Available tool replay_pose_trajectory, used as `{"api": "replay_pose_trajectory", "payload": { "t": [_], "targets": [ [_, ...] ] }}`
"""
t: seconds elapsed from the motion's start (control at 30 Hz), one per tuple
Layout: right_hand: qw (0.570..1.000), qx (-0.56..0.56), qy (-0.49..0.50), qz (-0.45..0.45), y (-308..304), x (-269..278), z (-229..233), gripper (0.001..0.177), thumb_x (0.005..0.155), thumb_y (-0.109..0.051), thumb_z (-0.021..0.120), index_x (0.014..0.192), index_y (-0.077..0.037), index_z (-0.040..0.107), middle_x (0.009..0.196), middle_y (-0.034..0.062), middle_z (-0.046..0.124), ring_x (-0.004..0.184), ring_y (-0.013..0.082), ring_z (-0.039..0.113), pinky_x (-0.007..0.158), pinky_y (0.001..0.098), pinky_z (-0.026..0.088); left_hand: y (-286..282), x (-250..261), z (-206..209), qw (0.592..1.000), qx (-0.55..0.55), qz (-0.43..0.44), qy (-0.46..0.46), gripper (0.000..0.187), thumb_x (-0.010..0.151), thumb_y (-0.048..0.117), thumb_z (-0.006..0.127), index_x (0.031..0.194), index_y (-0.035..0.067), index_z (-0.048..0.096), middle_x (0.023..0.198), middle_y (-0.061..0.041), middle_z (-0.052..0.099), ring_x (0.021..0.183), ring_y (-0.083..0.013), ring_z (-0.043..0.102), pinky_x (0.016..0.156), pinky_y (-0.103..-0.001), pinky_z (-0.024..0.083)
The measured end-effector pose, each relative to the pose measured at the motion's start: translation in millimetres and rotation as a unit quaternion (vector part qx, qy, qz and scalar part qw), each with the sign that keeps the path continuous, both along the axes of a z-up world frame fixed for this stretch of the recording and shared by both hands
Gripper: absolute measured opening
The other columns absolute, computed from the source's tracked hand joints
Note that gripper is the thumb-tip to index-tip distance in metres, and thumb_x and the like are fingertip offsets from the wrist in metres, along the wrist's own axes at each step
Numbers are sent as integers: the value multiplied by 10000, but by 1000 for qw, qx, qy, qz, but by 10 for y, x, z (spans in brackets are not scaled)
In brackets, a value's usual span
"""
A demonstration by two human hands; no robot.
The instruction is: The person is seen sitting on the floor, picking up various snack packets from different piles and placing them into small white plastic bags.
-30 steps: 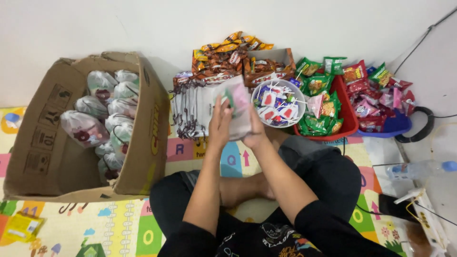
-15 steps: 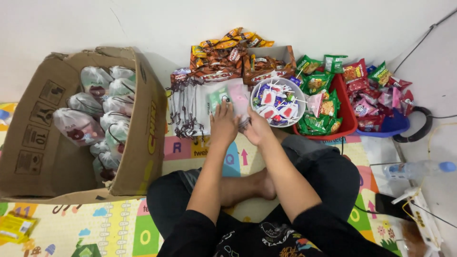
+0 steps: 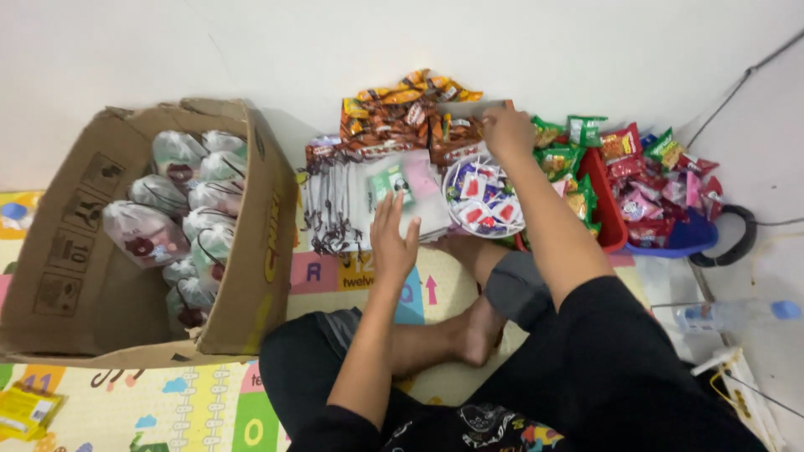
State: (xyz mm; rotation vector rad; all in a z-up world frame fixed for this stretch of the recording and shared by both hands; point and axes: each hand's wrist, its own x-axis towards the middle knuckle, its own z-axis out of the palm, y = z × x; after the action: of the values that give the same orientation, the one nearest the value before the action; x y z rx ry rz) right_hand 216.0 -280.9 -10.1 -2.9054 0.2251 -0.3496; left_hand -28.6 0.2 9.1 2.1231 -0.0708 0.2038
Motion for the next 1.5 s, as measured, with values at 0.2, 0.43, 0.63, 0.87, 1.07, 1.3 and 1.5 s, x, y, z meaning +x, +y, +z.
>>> {"api": "replay_pose_trajectory", "payload": {
  "t": [0.2, 0.43, 0.63, 0.87, 1.07, 1.3, 1.5],
  "targets": [
    [985, -27, 172, 5, 408, -40, 286, 392, 972, -286, 521, 1168, -61, 774, 1283, 175, 719, 1391, 428, 470, 1194, 636, 37, -16, -68, -55, 1000, -8, -4, -23, 600, 1045, 326, 582, 1591, 165, 394, 1613, -207, 369, 1500, -470, 281, 1167, -706, 227],
    [984, -86, 158, 16, 445, -210, 303, 359, 967, -137, 503, 1186, -10, 758, 1295, 207, 711, 1368, 446, 496, 1177, 688, 24, 33, -153, 72, 997, -70, 11, -35, 539, 1030, 234, 622, 1545, 164, 477, 1564, -211, 437, 1463, -476, 346, 1148, -684, 308],
    [987, 143, -45, 61, 500, -772, 643, 398, 1096, -311, 464, 1063, -41, 755, 993, 196, 726, 995, 426, 699, 955, 552, 509, -6, -100, 26, 989, -145, 23, -17, 411, 1030, 247, 622, 1439, 212, 607, 1499, -138, 534, 1434, -399, 439, 1152, -587, 390],
    [604, 785, -49, 127, 844, -2430, 547, 453, 993, -352, 587, 1290, -23, 679, 1154, 73, 743, 956, 127, 736, 894, 292, 614, -214, -14, 98, 900, -430, 54, 52, 406, 1038, 244, 603, 1418, 102, 616, 1301, -154, 662, 1105, -263, 651, 912, -370, 579],
    [646, 755, -97, 63, 1048, -2906, 99, 363, 909, 10, 693, 1271, -2, 671, 1122, 55, 680, 913, 117, 660, 775, 267, 620, -158, -113, -30, 920, -378, 104, 7, 121, 970, 194, 733, 1047, 120, 789, 929, -69, 746, 821, -126, 645, 697, -285, 599],
    [620, 783, -42, -27, 1191, -3157, -503, 307, 858, 37, 759, 1157, -5, 707, 887, 86, 687, 714, 197, 722, 620, 321, 653, -77, -324, -284, 980, -153, 69, -109, 148, 1007, 311, 657, 949, 193, 723, 847, -2, 647, 828, -224, 665, 764, -325, 542],
    [495, 854, 27, -159, 1173, -3363, -717, 194, 925, -42, 699, 1097, -132, 691, 928, 38, 659, 778, 213, 705, 729, 371, 656, 20, -246, -392, 992, -109, -30, 47, 89, 910, 292, 778, 994, 280, 802, 937, -40, 746, 912, -315, 723, 808, -424, 581]
  ]
}}
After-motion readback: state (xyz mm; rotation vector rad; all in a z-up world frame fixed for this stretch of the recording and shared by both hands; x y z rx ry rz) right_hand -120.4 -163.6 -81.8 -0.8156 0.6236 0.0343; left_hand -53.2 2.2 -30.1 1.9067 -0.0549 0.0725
